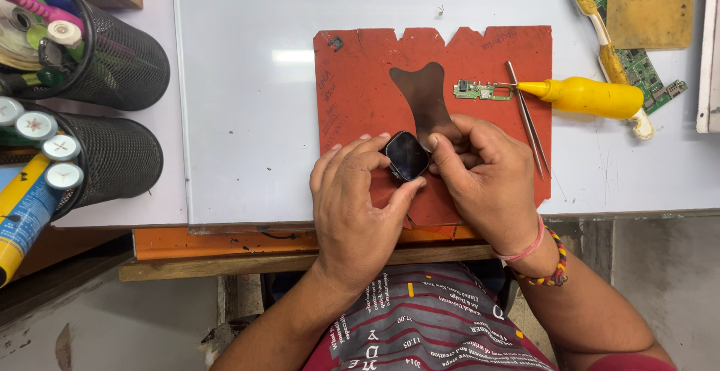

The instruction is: The person disassembles a smartwatch on a workbench, using a metal prying tool and tweezers to remove the back cover and internal components. They clean the exposed circuit board with a toothbrush and a yellow liquid from a bottle, then reposition the components.

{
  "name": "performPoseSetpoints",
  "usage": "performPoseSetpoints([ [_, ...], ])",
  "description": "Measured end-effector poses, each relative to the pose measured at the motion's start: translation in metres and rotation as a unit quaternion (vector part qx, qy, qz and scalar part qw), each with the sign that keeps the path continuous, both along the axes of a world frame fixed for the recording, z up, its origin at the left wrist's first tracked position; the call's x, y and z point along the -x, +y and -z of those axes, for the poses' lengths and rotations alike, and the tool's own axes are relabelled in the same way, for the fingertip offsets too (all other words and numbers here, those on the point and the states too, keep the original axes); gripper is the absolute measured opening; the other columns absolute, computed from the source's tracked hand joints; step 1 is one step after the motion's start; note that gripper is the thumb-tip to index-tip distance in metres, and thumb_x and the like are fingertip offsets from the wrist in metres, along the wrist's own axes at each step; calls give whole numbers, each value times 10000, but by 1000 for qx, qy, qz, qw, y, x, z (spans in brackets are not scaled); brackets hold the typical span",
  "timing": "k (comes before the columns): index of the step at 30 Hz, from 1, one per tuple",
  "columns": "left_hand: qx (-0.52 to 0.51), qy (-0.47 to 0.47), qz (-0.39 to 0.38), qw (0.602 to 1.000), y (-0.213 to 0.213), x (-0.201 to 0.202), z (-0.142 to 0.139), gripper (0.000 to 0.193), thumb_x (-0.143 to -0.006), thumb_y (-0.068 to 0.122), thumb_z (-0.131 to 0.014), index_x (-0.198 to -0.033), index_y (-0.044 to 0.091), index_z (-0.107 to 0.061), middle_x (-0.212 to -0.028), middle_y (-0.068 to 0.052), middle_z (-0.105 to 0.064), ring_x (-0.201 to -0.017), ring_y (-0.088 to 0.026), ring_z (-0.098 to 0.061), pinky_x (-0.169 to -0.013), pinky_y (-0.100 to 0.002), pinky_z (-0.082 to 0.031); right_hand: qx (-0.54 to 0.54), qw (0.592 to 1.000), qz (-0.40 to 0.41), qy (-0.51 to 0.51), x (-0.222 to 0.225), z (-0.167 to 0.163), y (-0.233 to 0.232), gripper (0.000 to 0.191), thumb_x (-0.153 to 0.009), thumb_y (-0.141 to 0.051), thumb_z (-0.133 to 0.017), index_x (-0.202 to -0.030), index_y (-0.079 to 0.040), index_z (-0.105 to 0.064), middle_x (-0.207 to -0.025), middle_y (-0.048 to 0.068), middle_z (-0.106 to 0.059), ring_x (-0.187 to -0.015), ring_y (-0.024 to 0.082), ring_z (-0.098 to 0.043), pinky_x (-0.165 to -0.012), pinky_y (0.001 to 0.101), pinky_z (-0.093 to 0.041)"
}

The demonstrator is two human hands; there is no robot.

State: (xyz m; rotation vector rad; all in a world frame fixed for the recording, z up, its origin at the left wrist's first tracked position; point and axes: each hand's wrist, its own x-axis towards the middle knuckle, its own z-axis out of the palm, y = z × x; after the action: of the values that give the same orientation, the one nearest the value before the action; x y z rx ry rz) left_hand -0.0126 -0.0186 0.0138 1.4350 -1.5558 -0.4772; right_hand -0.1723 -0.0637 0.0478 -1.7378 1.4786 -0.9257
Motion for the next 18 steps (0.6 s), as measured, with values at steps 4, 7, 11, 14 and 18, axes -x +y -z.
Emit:
performPoseSetpoints([
  [4,1,2,2,1000,-1,0,2,576,-779,235,-921,-1200,61,-570,-1246,-63,-686,-1229,-278,-645,-1136,-488,-394,62,995,-17,78,-4,-8,0,150,-976,-35,-731,-1115,15,-702,-922,80,-732,-741,121,-731,-628,239,-575],
  [7,2,10,-5,1000,-1,0,3,544,-772,225,-926,-1158,72,-573,-1258,-74,-702,-1226,-278,-648,-1135,-479,-394,144,971,-45,185,-7,-14,0,151,-946,-27,-758,-1084,1,-705,-851,116,-677,-702,243,-675,-613,344,-514],
  [11,4,9,-11,1000,-3,1,4,493,-769,215,-926,-1082,89,-567,-1248,-87,-712,-1229,-280,-649,-1130,-467,-401,194,947,-77,244,-12,-16,-2,159,-939,-27,-744,-1082,-17,-677,-848,133,-641,-764,319,-646,-666,411,-510],
  [14,1,11,-10,1000,-3,2,4,474,-766,206,-924,-1053,91,-565,-1228,-92,-713,-1221,-283,-651,-1130,-470,-401,212,937,-94,262,-16,-17,-2,169,-946,-9,-724,-1103,-15,-663,-854,129,-642,-788,316,-648,-694,419,-515],
  [18,-2,6,-6,1000,-3,2,3,451,-768,196,-921,-1018,97,-558,-1212,-95,-716,-1220,-287,-652,-1134,-478,-396,228,931,-103,266,-16,-17,-3,174,-950,7,-714,-1115,-7,-661,-842,136,-629,-791,316,-648,-702,421,-518],
])
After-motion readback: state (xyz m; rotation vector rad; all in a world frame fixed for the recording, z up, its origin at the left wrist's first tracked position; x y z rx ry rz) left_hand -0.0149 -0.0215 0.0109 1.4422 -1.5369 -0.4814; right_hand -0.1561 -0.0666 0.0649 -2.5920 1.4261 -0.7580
